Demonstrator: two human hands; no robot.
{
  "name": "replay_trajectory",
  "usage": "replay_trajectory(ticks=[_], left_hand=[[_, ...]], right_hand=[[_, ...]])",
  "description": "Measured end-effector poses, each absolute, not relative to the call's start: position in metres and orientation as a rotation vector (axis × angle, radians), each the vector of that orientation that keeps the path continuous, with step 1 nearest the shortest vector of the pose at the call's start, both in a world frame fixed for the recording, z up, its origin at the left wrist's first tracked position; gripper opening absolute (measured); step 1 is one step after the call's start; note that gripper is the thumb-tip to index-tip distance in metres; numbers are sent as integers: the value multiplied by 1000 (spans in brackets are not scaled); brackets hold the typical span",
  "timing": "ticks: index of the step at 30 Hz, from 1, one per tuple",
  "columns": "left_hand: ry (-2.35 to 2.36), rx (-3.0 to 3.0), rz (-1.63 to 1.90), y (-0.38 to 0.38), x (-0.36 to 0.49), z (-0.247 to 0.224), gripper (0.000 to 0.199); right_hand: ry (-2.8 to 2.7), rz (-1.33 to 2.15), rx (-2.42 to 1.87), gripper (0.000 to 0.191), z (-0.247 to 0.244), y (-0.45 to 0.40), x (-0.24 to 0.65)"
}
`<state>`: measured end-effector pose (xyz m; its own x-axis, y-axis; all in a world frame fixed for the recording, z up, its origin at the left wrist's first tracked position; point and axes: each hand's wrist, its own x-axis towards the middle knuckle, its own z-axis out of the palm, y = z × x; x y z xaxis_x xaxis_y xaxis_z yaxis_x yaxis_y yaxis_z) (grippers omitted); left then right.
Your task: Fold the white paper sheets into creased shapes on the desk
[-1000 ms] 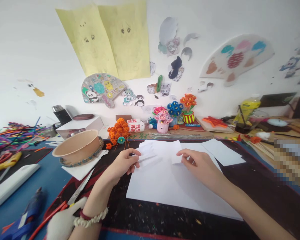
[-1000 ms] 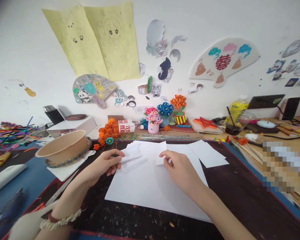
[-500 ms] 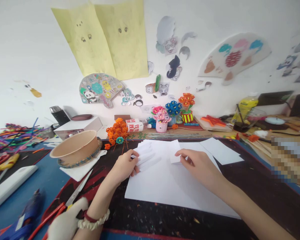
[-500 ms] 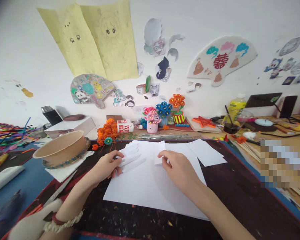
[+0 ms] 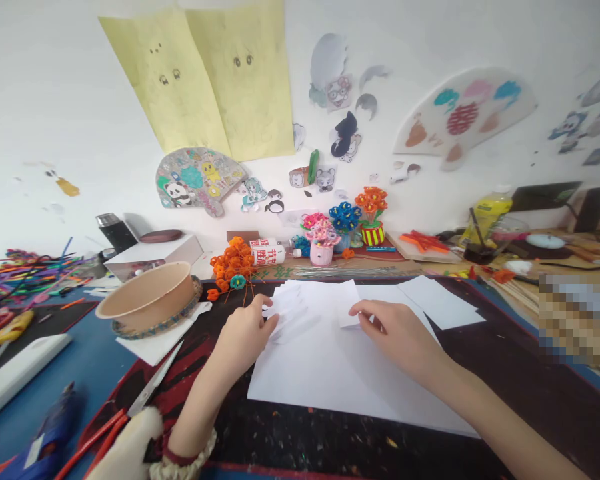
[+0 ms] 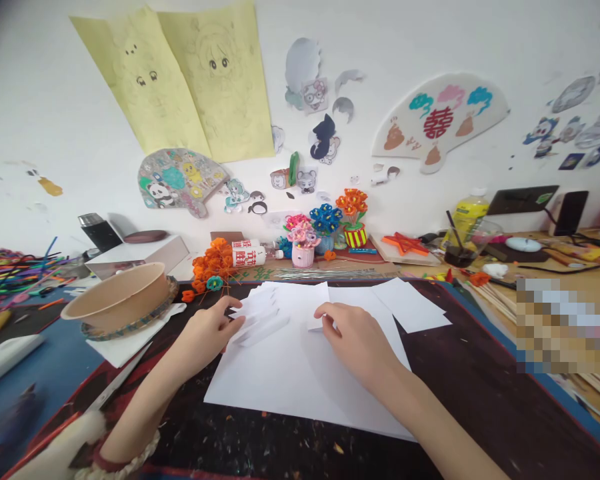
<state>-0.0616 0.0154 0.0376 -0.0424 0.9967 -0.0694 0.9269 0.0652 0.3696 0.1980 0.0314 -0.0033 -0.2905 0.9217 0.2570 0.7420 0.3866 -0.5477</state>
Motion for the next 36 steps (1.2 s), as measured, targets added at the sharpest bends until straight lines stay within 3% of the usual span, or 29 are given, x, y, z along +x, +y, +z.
replay_trajectory(ticks=[13, 36], left_hand=[[1992, 2491, -154, 11, -35, 22, 22], [2206, 2454, -174, 18, -43, 22, 25]], right_hand=[[-2168, 410, -1413, 29, -5, 31, 198], [-2226, 310, -1534, 28, 0, 28, 197]])
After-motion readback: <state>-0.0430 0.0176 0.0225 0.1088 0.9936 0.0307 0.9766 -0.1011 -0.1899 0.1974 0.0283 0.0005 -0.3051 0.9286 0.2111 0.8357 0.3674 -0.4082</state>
